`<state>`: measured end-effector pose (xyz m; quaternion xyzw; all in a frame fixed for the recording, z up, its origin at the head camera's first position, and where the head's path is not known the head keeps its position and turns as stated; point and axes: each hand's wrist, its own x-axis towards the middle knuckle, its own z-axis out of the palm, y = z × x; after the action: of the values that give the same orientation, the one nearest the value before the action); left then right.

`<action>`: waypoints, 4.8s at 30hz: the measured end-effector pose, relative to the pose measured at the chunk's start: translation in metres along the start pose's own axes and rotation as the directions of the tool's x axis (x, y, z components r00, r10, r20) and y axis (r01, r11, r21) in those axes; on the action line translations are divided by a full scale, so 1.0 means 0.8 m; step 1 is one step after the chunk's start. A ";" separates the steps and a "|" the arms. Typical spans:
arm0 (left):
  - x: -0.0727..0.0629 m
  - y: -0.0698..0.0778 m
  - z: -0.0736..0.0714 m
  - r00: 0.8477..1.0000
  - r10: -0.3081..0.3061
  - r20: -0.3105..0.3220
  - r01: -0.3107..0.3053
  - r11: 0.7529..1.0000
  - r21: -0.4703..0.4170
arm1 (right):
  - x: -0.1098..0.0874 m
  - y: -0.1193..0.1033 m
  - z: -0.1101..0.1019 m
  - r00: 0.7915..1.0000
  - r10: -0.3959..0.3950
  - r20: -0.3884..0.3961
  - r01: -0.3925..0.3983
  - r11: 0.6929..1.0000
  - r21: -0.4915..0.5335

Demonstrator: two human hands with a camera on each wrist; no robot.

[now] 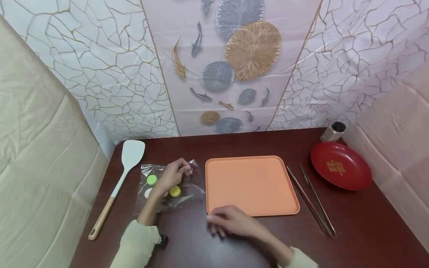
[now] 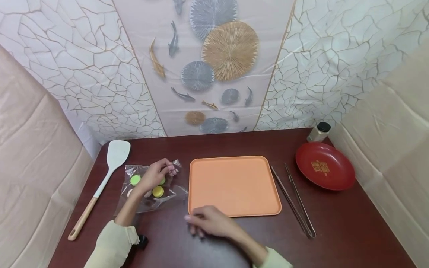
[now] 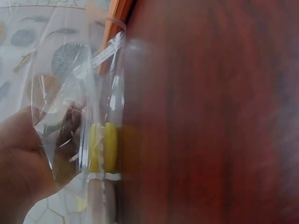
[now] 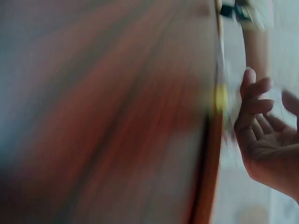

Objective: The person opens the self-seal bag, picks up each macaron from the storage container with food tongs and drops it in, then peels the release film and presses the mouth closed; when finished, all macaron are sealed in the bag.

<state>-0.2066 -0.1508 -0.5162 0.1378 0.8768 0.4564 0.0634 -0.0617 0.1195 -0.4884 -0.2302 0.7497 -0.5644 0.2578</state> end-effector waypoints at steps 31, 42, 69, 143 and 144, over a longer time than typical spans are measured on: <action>-0.064 0.009 -0.013 0.952 -0.156 -0.262 0.071 0.949 -0.306 | 0.064 -0.007 0.052 0.987 0.151 0.046 -0.158 0.933 0.325; -0.101 0.022 -0.020 0.894 -0.240 -0.378 0.068 0.908 -0.414 | 0.047 -0.006 0.022 0.971 -0.097 -0.218 0.094 0.995 -0.022; -0.158 0.051 -0.094 0.847 0.220 -0.484 -0.390 0.875 -0.285 | 0.081 -0.060 -0.009 0.780 -0.450 -0.435 0.446 0.887 -0.118; -0.151 0.062 -0.055 0.511 0.626 -0.589 -0.516 0.772 0.372 | 0.171 -0.144 0.044 0.503 -0.864 -0.020 0.530 0.327 -0.783; -0.150 0.061 -0.055 0.498 0.637 -0.589 -0.527 0.761 0.378 | 0.171 -0.144 0.044 0.507 -0.861 -0.048 0.545 0.363 -0.755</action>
<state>-0.0936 -0.1947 -0.4529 0.2504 0.7667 0.4009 -0.4345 -0.1367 -0.0231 -0.4031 -0.4778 0.7493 -0.3518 -0.2942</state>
